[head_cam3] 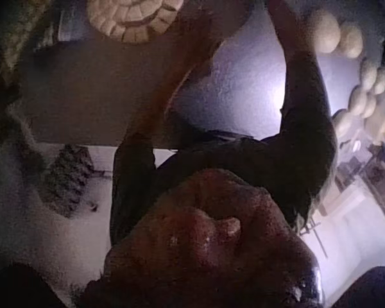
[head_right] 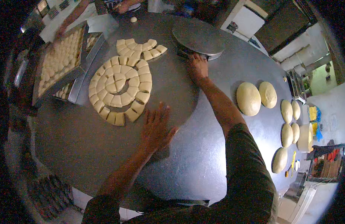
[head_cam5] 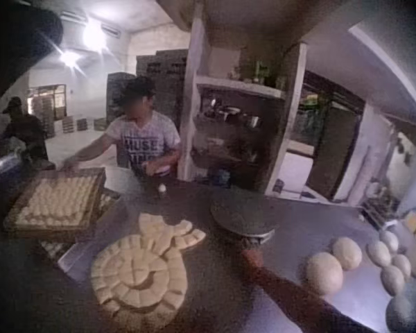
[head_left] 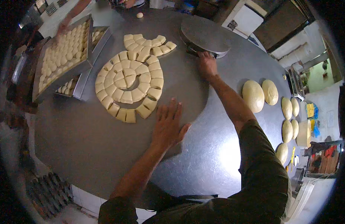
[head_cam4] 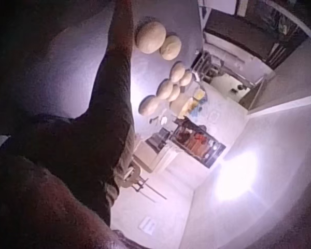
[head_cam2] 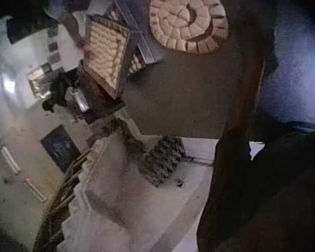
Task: The person flattens balls of dough by hand, places them into a circular metal divider, operates a manual press to cut the dough into small sections, and then arranges the cut dough pieces on a table.
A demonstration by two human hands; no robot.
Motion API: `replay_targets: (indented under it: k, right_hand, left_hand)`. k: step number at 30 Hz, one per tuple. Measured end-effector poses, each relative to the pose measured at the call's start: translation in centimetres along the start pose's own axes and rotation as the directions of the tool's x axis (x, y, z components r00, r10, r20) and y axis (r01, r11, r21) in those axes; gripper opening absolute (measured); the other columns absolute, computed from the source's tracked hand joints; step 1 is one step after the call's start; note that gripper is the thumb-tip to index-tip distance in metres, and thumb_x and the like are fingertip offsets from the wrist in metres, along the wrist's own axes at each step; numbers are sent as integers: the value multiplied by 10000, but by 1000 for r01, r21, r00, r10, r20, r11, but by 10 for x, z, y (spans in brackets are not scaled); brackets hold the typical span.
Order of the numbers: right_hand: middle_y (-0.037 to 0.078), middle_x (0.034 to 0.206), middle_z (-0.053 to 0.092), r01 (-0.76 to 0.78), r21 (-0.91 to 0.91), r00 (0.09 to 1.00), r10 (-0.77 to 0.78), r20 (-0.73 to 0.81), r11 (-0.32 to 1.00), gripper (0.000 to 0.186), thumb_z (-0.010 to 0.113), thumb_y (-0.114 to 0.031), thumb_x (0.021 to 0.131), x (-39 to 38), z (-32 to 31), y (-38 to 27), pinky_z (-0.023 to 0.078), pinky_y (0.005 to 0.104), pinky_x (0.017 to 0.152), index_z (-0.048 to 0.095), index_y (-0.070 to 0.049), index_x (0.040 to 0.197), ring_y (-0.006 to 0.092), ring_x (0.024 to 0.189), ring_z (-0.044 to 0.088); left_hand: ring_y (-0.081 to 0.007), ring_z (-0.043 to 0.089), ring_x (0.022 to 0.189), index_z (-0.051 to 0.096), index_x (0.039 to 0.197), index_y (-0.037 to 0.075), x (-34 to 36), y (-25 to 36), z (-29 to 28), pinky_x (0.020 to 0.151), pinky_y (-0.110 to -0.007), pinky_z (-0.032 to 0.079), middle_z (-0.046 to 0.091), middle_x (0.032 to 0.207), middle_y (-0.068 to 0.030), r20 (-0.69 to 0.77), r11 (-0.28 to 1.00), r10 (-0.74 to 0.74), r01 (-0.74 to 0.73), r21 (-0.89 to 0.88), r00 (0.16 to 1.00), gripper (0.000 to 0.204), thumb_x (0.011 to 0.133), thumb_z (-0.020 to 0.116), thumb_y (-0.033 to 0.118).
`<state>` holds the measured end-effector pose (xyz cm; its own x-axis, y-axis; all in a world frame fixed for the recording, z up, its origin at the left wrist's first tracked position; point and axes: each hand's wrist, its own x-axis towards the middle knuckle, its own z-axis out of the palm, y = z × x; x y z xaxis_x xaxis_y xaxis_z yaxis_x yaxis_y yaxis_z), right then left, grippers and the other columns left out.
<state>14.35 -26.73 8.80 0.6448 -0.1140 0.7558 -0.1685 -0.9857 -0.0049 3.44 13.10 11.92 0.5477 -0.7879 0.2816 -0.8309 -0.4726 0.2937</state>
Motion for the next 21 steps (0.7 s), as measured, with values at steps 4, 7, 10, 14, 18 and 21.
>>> replay_targets:
  k: [4,7,10,14,18,21]
  right_hand:
    - [148,1035,727,-39,-107,998,44,40,994,365,643,-439,962,1,8,-55,546,564,832,735,-120,1113,409,957,701]
    - [147,1070,740,-273,-192,876,326,355,943,504,664,-563,893,33,-8,-62,545,559,865,746,-130,1138,391,1013,708]
    - [155,1075,760,-445,-362,803,544,242,819,621,724,-645,773,77,-27,-5,569,526,857,771,-129,1115,379,1034,727]
    - [119,851,741,-606,139,795,591,139,783,588,785,-620,740,121,-85,29,556,459,727,777,-62,926,313,817,728]
    - [58,738,646,-664,531,618,787,-9,527,675,819,-658,755,96,-107,110,501,419,640,707,1,847,231,662,618]
    - [21,706,585,-628,754,409,906,110,192,685,812,-692,779,51,-116,89,439,363,579,663,-26,831,167,604,530]
  left_hand:
    - [-447,420,1424,420,1545,8,-9,-8,-3,1240,-574,254,309,1652,-254,-1,999,-42,42,-7,999,811,982,563,574]
    - [-466,402,1438,393,1562,15,-12,-13,0,1241,-586,243,299,1657,-255,-9,999,-45,45,-30,999,833,973,583,573]
    - [-496,365,1468,340,1591,28,-1,-7,-1,1242,-613,213,288,1663,-255,23,995,-22,25,-100,999,878,955,625,561]
    - [-488,367,1461,359,1590,36,-11,-13,-2,1243,-601,227,273,1671,-247,59,995,-97,98,-7,993,877,948,630,569]
    - [-493,363,1459,381,1586,52,-5,-7,7,1251,-603,203,276,1675,-231,28,995,-79,80,-51,996,882,932,646,581]
    - [-494,361,1461,394,1577,48,-11,-10,10,1255,-606,172,283,1675,-223,16,998,-65,66,-23,998,873,935,629,591]
